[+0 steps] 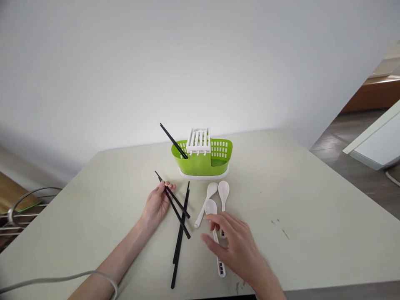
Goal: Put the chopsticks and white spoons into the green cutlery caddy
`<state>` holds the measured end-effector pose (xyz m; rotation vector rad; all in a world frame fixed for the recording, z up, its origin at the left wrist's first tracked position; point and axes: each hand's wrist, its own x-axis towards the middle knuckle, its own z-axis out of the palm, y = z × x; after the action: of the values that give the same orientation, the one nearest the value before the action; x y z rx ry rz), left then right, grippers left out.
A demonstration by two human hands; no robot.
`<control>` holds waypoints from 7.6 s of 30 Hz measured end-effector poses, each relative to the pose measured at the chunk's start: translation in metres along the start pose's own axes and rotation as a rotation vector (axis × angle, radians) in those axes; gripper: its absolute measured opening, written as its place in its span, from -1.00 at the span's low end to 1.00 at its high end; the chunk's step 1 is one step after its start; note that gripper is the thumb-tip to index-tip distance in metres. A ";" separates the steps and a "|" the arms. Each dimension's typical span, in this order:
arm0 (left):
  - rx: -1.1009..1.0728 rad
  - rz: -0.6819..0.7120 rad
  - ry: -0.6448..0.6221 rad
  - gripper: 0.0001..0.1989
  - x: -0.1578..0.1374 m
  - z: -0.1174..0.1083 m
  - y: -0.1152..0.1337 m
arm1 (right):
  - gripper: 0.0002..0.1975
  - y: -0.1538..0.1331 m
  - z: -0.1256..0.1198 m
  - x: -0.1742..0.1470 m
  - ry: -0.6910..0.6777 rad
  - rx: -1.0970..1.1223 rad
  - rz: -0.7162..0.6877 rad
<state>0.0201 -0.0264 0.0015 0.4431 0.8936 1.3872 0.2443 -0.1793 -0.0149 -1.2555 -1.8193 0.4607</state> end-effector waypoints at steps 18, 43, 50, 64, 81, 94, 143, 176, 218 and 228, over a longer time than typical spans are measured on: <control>-0.069 -0.104 -0.029 -0.68 -0.008 0.000 -0.012 | -0.69 0.001 0.018 0.003 -0.012 -0.018 -0.206; -0.050 -0.121 -0.213 -0.92 -0.015 0.003 -0.015 | -0.87 0.007 0.027 -0.006 0.066 -0.109 -0.082; -0.060 -0.097 -0.222 -0.93 -0.015 0.001 -0.016 | -0.87 0.009 0.028 -0.008 0.082 -0.099 -0.027; -0.063 -0.126 -0.250 -0.88 -0.021 0.002 -0.018 | -0.86 0.013 0.030 -0.009 0.085 -0.077 0.004; 0.020 -0.121 -0.405 -0.77 -0.028 0.001 -0.018 | -0.88 0.006 0.021 -0.001 0.212 0.006 0.118; 0.050 -0.236 -0.522 -0.59 -0.030 0.001 -0.013 | -0.89 0.006 0.018 -0.001 0.216 0.126 0.190; 0.022 -0.246 -0.541 -0.68 -0.030 -0.003 -0.010 | -0.61 0.002 0.010 0.000 0.032 0.705 0.666; 0.537 -0.031 -0.567 -0.53 -0.019 0.002 0.027 | -0.65 0.008 0.010 0.001 0.131 0.685 0.631; 1.246 0.516 0.014 -0.65 0.042 0.122 0.165 | -0.69 0.008 0.013 0.004 0.108 0.698 0.442; 1.477 0.457 -0.045 -0.67 0.085 0.129 0.136 | -0.73 0.007 0.013 0.006 0.101 0.695 0.442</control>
<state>0.0239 0.1077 0.1573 1.8576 1.7608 0.8473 0.2377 -0.1690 -0.0246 -1.1358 -1.1218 1.1368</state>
